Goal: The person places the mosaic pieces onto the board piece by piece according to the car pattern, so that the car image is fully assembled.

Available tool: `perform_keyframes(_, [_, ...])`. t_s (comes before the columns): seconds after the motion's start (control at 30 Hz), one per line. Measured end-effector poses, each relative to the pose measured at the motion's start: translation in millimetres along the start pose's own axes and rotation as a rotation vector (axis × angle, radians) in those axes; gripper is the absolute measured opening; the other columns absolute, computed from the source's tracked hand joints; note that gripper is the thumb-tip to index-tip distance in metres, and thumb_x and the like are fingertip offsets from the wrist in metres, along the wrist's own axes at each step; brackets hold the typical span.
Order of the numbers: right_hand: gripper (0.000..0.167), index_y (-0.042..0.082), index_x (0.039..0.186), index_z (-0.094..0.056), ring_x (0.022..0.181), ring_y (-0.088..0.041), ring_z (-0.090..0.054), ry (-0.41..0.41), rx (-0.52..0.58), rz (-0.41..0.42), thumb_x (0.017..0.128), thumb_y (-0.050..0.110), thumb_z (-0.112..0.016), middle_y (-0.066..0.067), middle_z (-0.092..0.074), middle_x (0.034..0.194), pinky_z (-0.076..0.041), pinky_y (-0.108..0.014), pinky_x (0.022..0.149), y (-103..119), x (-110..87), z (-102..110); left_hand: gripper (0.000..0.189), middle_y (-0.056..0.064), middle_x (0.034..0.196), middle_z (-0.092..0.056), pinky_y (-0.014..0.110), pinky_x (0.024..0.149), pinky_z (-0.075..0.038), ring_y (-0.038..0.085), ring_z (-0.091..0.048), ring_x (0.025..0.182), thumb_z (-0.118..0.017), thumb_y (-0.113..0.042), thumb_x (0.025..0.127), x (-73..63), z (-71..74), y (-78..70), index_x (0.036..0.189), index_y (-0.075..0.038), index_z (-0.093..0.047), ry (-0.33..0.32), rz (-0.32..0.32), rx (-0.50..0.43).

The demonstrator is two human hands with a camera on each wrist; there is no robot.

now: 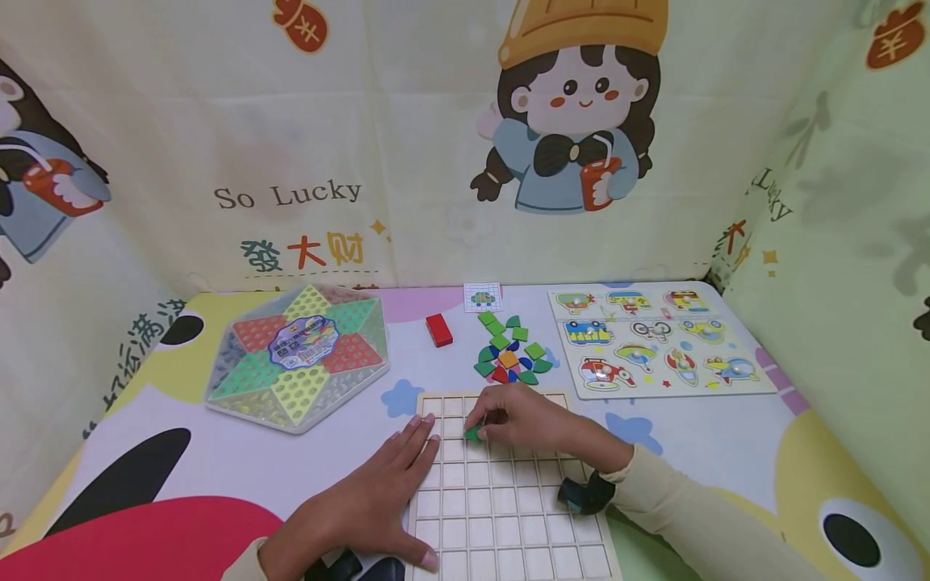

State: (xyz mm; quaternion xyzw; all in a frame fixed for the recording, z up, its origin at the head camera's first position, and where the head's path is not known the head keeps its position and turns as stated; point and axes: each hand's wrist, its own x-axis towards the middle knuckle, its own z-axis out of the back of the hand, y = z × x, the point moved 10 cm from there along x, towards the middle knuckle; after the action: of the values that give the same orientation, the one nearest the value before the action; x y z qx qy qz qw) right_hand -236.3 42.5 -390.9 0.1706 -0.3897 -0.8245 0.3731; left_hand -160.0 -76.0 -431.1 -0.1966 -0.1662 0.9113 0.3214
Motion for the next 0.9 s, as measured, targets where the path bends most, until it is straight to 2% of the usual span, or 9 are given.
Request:
perform_keyframes(0.2, [0.018, 0.014, 0.095, -0.075, 0.08, -0.005, -0.059, 0.064, 0.004, -0.024, 0.087, -0.001, -0.07, 0.011, -0.063, 0.087, -0.052, -0.024, 0.074, 1.2, -3.6, -8.5, 0.126, 0.005, 0.163, 0.005, 0.053, 0.115, -0.013, 0.027, 0.007, 0.147, -0.06, -0.085, 0.064, 0.6, 0.4, -0.1, 0.156, -0.008, -0.018, -0.008, -0.003, -0.008])
perform_keyframes(0.4, [0.017, 0.013, 0.094, -0.075, 0.08, -0.004, -0.059, 0.088, -0.013, -0.018, 0.087, -0.001, -0.071, 0.012, -0.062, 0.087, -0.052, -0.023, 0.075, -0.6, -3.6, -12.0, 0.126, 0.006, 0.163, 0.004, 0.053, 0.115, -0.012, 0.027, 0.006, 0.147, -0.06, -0.085, 0.064, 0.1, 0.5, 0.6, 0.156, -0.008, -0.018, 0.001, 0.009, -0.018])
perform_keyframes(0.9, [0.015, 0.011, 0.099, -0.077, 0.082, -0.002, -0.054, 0.144, -0.145, -0.015, 0.088, 0.003, -0.071, 0.011, -0.058, 0.089, -0.05, -0.02, 0.072, 3.0, 1.1, -17.0, 0.127, 0.005, 0.163, 0.005, 0.052, 0.115, -0.011, 0.026, 0.006, 0.147, -0.062, -0.084, 0.064, -0.1, 0.5, 1.0, 0.156, -0.008, -0.019, -0.002, 0.01, -0.036])
